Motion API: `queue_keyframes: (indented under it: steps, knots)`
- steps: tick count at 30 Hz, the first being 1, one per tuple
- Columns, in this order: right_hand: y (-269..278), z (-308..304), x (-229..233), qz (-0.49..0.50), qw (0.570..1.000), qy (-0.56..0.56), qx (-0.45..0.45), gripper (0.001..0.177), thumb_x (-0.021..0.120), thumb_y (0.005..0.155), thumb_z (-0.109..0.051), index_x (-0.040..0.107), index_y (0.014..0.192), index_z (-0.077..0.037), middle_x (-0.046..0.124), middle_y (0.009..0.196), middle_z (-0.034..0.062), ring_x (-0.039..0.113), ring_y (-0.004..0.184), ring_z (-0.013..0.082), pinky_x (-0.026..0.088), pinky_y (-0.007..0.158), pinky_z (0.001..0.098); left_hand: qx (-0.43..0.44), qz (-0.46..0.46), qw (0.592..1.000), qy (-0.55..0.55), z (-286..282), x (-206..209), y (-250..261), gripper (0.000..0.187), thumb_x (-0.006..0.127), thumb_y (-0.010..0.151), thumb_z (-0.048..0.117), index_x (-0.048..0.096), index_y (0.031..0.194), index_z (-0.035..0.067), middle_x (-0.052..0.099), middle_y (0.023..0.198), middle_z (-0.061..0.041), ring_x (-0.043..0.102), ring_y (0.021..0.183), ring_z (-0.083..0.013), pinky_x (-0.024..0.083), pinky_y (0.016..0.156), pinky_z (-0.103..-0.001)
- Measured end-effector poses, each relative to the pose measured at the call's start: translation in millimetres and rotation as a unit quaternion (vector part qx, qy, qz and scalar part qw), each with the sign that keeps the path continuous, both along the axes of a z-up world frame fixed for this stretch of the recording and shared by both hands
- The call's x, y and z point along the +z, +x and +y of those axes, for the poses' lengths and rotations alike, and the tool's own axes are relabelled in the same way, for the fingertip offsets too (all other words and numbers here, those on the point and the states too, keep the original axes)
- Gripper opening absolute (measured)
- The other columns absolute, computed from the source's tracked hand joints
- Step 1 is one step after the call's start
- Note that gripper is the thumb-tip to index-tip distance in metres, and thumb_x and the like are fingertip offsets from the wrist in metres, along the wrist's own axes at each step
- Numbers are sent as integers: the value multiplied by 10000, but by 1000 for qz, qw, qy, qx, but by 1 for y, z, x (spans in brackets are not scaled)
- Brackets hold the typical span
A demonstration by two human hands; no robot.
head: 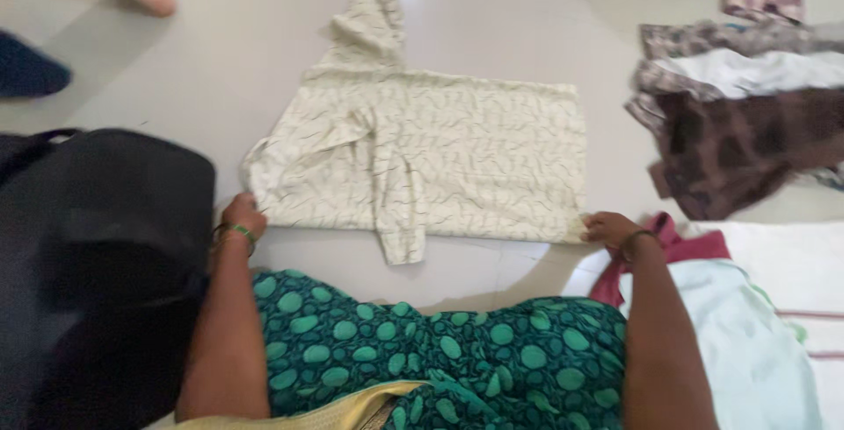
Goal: The person buttons a shirt by hand, spreads it flat on the floor, and begins folding the body and sleeves of the shirt.
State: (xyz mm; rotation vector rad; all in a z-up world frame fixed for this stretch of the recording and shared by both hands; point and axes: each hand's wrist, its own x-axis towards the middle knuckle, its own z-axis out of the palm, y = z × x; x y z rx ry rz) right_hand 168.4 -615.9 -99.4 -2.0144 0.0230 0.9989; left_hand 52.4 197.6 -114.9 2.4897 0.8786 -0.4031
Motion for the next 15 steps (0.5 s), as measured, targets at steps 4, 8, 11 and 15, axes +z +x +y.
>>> queue_keyframes:
  steps: [4, 8, 11, 15]
  knots:
    - [20, 10, -5, -104, 799, -458, 374, 273, 644, 909, -246, 805, 1049, -76, 774, 1137, 153, 741, 1064, 285, 570, 968, 363, 36, -23, 992, 117, -20, 35, 1, 344, 694, 831, 54, 721, 1174, 77, 697, 1187, -227, 661, 1108, -420, 535, 956, -477]
    - [35, 40, -21, -385, 889, -235, -76, 338, 674, 928, -202, 686, 1213, -22, 712, 1170, 212, 686, 1042, 358, 544, 904, 424, -46, -261, 956, 124, -47, 30, 7, 346, 679, 887, 32, 720, 1226, 90, 673, 1227, -207, 631, 1125, -415, 524, 957, -484]
    - [51, 120, -35, -36, 972, 159, -167, 556, 578, 903, -120, 462, 1447, -136, 716, 1182, 47, 695, 976, 195, 567, 741, 373, -100, -311, 944, -38, -76, -1, 20, 261, 607, 1017, 90, 740, 1239, 121, 726, 1175, -134, 695, 1078, -317, 558, 989, -411]
    - [25, 264, -45, 109, 963, 238, -71, 613, 594, 938, -368, 377, 1504, -278, 653, 1262, 34, 688, 1099, 220, 571, 819, 422, -36, -160, 862, -480, -117, 8, 34, 386, 615, 1055, 295, 681, 1365, 75, 689, 1044, -160, 626, 924, -256, 544, 877, -404]
